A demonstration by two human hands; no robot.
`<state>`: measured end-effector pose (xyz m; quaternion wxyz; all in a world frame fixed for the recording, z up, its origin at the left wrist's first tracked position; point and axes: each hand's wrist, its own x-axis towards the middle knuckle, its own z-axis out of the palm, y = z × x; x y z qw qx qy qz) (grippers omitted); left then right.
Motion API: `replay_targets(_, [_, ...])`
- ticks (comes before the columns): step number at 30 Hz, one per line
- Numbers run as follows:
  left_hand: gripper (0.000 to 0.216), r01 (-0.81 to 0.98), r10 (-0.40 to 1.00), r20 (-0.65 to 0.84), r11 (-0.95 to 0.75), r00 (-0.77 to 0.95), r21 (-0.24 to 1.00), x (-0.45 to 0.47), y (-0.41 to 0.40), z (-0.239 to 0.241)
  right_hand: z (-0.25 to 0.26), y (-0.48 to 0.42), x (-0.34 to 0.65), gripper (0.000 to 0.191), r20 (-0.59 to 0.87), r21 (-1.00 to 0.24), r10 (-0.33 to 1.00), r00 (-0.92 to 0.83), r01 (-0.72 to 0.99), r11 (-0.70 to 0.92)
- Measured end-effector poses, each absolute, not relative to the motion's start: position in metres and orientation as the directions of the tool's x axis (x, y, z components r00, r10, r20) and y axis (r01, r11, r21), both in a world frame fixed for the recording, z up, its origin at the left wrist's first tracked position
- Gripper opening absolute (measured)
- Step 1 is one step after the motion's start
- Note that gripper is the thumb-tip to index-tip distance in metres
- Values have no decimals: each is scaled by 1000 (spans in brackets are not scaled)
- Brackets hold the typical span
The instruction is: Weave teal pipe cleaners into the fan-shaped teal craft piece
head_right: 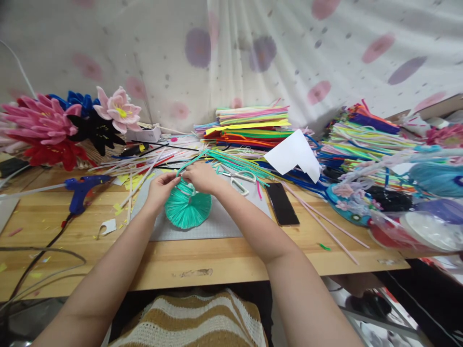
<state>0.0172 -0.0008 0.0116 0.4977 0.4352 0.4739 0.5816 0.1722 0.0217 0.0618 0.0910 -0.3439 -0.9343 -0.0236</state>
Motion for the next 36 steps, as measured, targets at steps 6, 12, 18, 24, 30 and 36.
replay_targets(6, [23,-231,970,-28,-30,-243,973,22,-3,15,67,13,169,22,100,-15,624,-775,626,780])
replay_targets(12, [19,-135,961,55,-94,-269,986,24,-3,14,65,12,168,23,136,-12,629,-766,633,774])
replay_targets(18, [15,-56,959,101,-120,-265,991,25,-1,14,68,12,169,22,134,-12,621,-772,626,780])
replay_targets(24, [16,12,957,130,-132,-260,991,24,1,9,67,12,171,23,134,-27,634,-762,636,771])
replay_targets(30, [18,225,943,204,-146,-262,963,17,5,5,61,11,176,24,143,-46,668,-730,669,741])
replay_targets(36, [38,162,971,108,-74,-212,984,13,9,3,67,12,181,23,158,-46,656,-738,658,752])
